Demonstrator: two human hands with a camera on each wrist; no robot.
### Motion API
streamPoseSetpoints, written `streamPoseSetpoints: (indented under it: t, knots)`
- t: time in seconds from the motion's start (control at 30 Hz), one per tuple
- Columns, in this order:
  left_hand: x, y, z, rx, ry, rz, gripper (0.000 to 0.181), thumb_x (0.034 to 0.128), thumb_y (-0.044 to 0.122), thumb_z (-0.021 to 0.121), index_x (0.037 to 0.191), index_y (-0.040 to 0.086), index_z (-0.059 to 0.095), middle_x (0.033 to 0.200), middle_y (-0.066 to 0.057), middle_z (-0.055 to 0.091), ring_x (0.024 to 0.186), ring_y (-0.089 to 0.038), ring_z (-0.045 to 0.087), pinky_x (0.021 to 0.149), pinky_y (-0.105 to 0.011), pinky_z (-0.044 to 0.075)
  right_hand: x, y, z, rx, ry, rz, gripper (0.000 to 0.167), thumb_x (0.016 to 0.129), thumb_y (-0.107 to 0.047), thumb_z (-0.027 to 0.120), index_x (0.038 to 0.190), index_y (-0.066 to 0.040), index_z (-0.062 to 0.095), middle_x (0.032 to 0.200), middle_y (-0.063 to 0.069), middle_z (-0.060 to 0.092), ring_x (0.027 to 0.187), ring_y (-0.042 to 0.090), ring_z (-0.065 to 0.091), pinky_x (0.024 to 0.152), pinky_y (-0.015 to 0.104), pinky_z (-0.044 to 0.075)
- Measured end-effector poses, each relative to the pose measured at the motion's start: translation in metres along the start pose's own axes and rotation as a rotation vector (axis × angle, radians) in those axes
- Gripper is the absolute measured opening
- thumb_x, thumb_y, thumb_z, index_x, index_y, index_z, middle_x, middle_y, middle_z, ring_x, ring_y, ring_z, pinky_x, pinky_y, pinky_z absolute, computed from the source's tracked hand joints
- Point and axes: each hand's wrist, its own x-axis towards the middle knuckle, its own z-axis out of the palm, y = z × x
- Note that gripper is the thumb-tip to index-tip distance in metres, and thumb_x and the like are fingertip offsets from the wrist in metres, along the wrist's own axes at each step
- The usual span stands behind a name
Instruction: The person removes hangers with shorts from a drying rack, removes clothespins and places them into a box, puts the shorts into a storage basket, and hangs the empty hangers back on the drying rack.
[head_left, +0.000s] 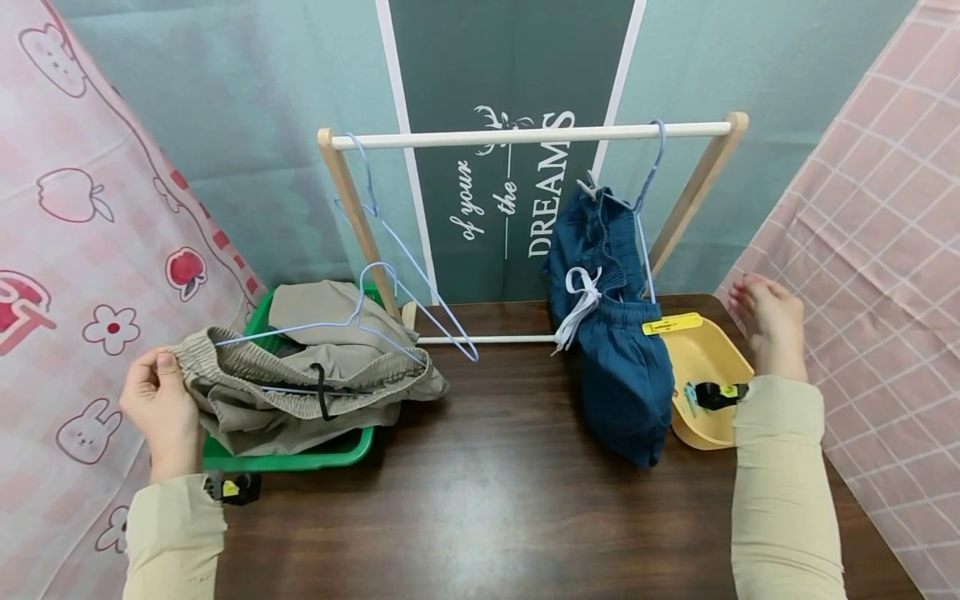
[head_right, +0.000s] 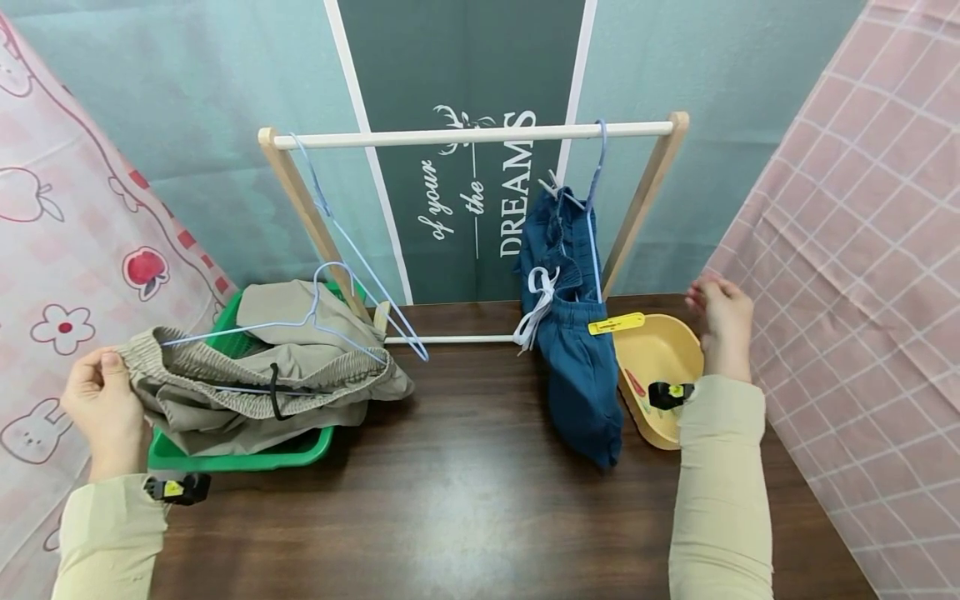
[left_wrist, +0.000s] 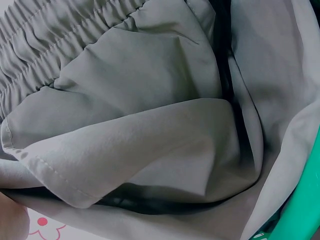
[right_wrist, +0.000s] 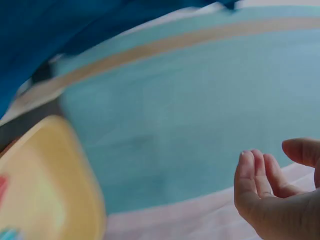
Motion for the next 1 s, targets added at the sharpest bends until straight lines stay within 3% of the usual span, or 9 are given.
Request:
streamPoseSetpoints:
  t: [0.1,0.2,0.4,0.53,0.7,0.87,1.0]
  knots:
    - [0.000,0.000,0.000,-0.004,0.002,-0.003,0.013,0.0866,0.009,0.065,0.076,0.015,0.070,0.069,0.008,0.061,0.066,-0.003,0.048,0.063,-0.013,0.037,-0.015,-0.015,0.015,0.091,-0.124,-0.039,0.006,0.090,-0.001,0.061,0.087,-0.003,0.066,0.069,0.008,0.069,0.062,0.015,0.067,0.061,0.022,0.056]
    - [0.000,0.001,-0.001,-0.001,0.005,-0.004,0.013,0.0870,0.009,0.065,0.077,0.014,0.070,0.069,0.008,0.060,0.066,-0.004,0.048,0.063,-0.013,0.037,-0.030,-0.023,0.030,0.111,-0.250,-0.105,0.008,0.090,0.001,0.060,0.093,0.000,0.067,0.076,0.010,0.069,0.068,0.017,0.069,0.065,0.023,0.057]
    - [0.000,0.001,0.000,0.026,0.000,-0.001,0.013,0.0882,0.009,0.063,0.079,0.013,0.071,0.069,0.008,0.059,0.066,-0.005,0.047,0.062,-0.012,0.036,-0.058,-0.030,0.056,0.053,-0.406,-0.173,0.014,0.092,0.001,0.056,0.103,0.000,0.065,0.087,0.011,0.070,0.077,0.018,0.069,0.070,0.024,0.056]
    - [-0.001,0.000,0.000,0.010,-0.006,-0.001,0.011,0.0876,0.009,0.064,0.079,0.012,0.071,0.069,0.008,0.060,0.067,-0.005,0.048,0.063,-0.012,0.037,-0.076,-0.028,0.070,-0.046,-0.496,-0.199,0.018,0.093,0.001,0.053,0.108,-0.002,0.063,0.095,0.008,0.069,0.086,0.016,0.068,0.074,0.022,0.056]
    - [-0.001,0.000,0.001,0.006,-0.012,0.007,0.008,0.0854,0.012,0.067,0.079,0.013,0.070,0.069,0.008,0.061,0.066,-0.004,0.048,0.063,-0.013,0.036,-0.097,-0.018,0.088,-0.313,-0.597,-0.299,0.021,0.095,-0.003,0.053,0.114,-0.009,0.059,0.108,0.001,0.061,0.097,0.010,0.061,0.083,0.014,0.051]
    - [0.000,0.000,0.002,0.020,-0.010,0.013,0.007,0.0851,0.014,0.067,0.079,0.012,0.071,0.069,0.008,0.060,0.066,-0.005,0.047,0.062,-0.013,0.036,-0.117,-0.003,0.108,-0.770,-0.575,-0.418,0.029,0.099,-0.017,0.050,0.127,-0.012,0.052,0.111,-0.011,0.056,0.099,-0.003,0.056,0.085,0.006,0.044]
    - [0.001,0.000,0.003,0.017,-0.004,-0.006,0.010,0.0864,0.011,0.066,0.078,0.013,0.071,0.070,0.007,0.059,0.067,-0.006,0.047,0.063,-0.013,0.037,-0.128,0.012,0.124,-1.023,-0.587,-0.408,0.044,0.100,-0.023,0.047,0.139,-0.003,0.042,0.125,0.000,0.053,0.106,-0.002,0.051,0.086,0.005,0.041]
